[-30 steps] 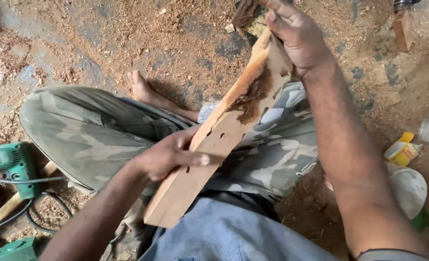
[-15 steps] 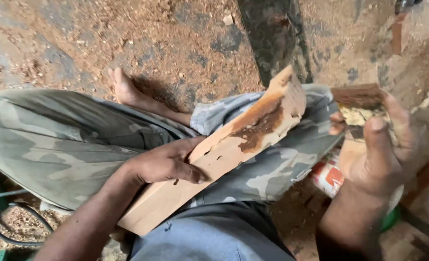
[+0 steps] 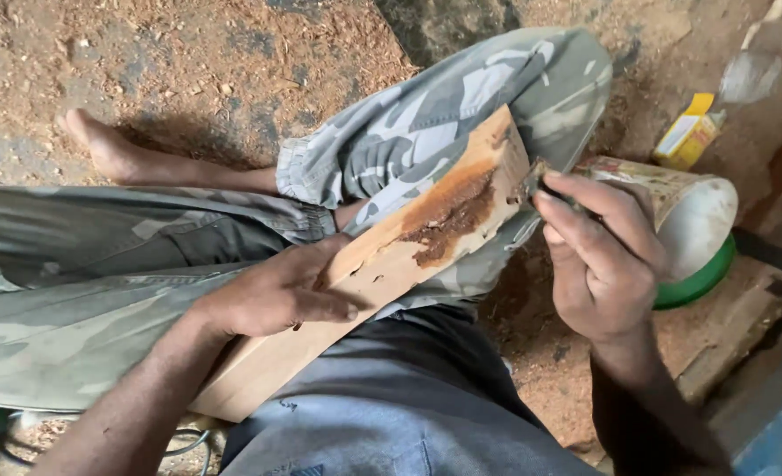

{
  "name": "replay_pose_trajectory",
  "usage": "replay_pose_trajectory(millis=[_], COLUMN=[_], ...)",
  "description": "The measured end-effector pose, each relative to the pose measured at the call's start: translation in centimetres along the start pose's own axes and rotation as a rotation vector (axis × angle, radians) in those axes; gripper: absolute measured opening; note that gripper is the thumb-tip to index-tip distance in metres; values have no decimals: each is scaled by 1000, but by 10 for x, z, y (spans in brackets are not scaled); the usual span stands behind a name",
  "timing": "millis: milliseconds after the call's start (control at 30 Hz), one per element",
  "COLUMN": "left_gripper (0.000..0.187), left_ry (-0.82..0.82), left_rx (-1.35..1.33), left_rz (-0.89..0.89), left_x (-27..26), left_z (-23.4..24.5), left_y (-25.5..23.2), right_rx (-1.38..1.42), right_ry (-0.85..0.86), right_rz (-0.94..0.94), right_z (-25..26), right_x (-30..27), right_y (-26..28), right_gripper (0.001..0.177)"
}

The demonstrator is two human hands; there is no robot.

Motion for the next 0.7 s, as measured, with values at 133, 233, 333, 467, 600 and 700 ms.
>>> replay_pose_trajectory(millis=[133,233,333,467,600,700], left_gripper=[64,61,67,61,60,63], left_ry=[23,24,38,13,22,15], left_rx=[-17,-30,-103,-4,-27,-44], left_rz=[-41,-71,-76,-76,-118,-86], left_x=[5,6,3,4,4,6], left_z=[2,4,1,5,4,4], left_y=[11,12,4,10,10,12], right_rx=[-8,-2,-10,-55,-80,-99], right_ry=[-1,19,41,97,157,193], right_rz=[8,85,160,225,220,217], right_z=[-1,-7,-12,-19,-19,-16], right_x=[-5,-5,-5,-9,-13,-15], right_y=[-3,0,4,11,10,7], right_gripper=[20,23,27,32,31,29])
Point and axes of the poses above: each hand's wrist, its own x-axis towards the middle knuckle, its own z-axis out of the back of the hand, y = z × x, the point moved 6 cm from there along x, towards the middle knuckle, and after that the axes turned 15 degrees about -y, right-handed, at the moved point
